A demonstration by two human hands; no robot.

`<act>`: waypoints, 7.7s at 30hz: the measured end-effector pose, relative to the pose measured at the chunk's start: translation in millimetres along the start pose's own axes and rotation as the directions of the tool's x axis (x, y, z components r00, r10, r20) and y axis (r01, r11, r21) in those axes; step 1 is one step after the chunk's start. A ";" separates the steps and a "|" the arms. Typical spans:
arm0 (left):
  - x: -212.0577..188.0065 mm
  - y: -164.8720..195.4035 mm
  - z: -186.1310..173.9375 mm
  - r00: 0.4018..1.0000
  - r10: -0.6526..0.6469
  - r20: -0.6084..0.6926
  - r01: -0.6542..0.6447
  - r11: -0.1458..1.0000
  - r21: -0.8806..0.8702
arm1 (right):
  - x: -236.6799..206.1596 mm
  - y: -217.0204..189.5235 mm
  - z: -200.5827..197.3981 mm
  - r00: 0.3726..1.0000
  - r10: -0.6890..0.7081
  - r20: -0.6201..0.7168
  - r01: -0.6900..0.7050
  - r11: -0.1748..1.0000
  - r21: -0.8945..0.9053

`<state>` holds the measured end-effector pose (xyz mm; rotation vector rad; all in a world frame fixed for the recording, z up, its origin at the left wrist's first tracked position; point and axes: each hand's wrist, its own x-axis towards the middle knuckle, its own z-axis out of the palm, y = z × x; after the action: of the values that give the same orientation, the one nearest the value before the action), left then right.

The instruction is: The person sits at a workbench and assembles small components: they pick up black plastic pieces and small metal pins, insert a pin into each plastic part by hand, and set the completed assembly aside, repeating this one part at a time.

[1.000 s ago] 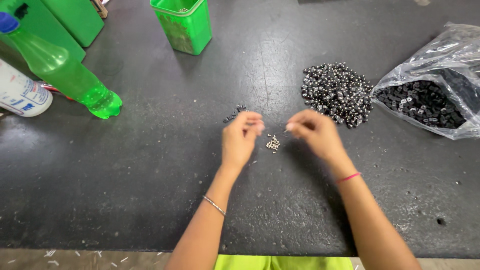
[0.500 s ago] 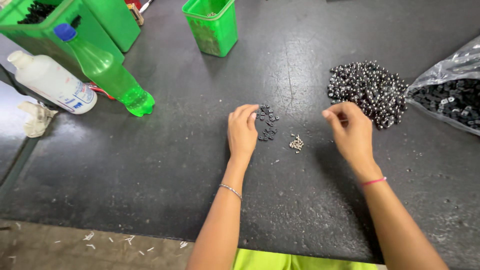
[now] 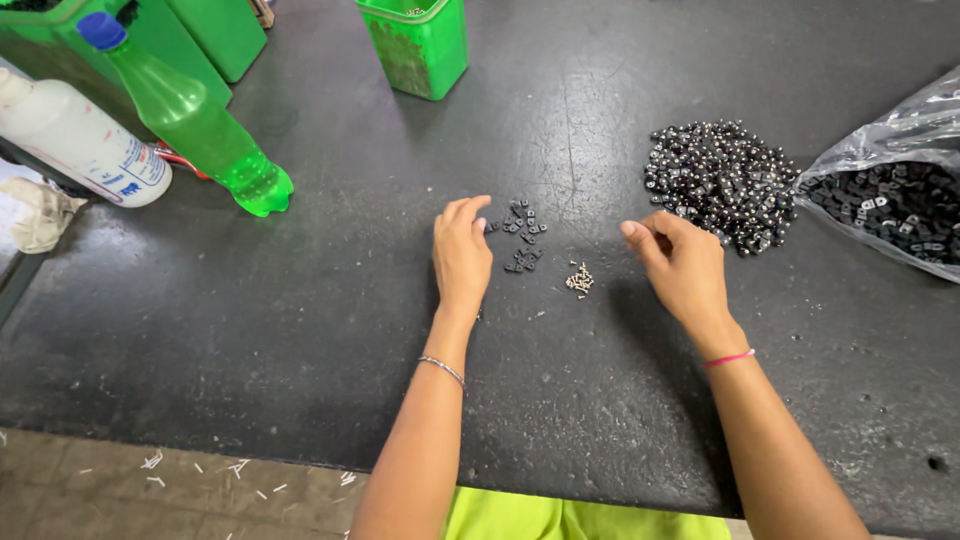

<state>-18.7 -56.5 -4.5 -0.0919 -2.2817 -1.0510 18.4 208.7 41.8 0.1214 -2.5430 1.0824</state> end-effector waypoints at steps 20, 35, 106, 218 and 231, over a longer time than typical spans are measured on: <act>-3.8 24.4 5.0 0.994 0.103 0.041 -0.103 0.995 -0.003 | -1.5 7.3 9.3 0.985 -0.093 0.145 0.089 0.995 0.033; -17.5 45.9 22.1 0.904 -0.195 0.381 0.391 0.740 -0.548 | -6.8 -2.2 20.0 0.880 -0.403 0.253 0.430 0.901 -0.061; -37.3 77.4 16.5 0.934 0.044 0.356 0.171 0.817 -0.551 | -3.9 25.0 34.9 0.966 0.052 0.254 -0.209 0.737 0.643; -0.4 4.3 12.8 0.999 0.023 0.025 -0.027 0.983 0.183 | -4.5 -0.7 12.2 0.995 -0.103 0.012 0.099 0.980 0.172; -0.2 13.8 16.2 0.999 0.039 0.038 -0.042 0.996 0.084 | -8.9 -8.3 22.8 0.867 -0.432 0.248 0.459 0.886 -0.061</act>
<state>-22.5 -35.5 -3.4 -0.1234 -2.3438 -0.9377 21.6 186.1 29.6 0.8053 -2.5744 0.7671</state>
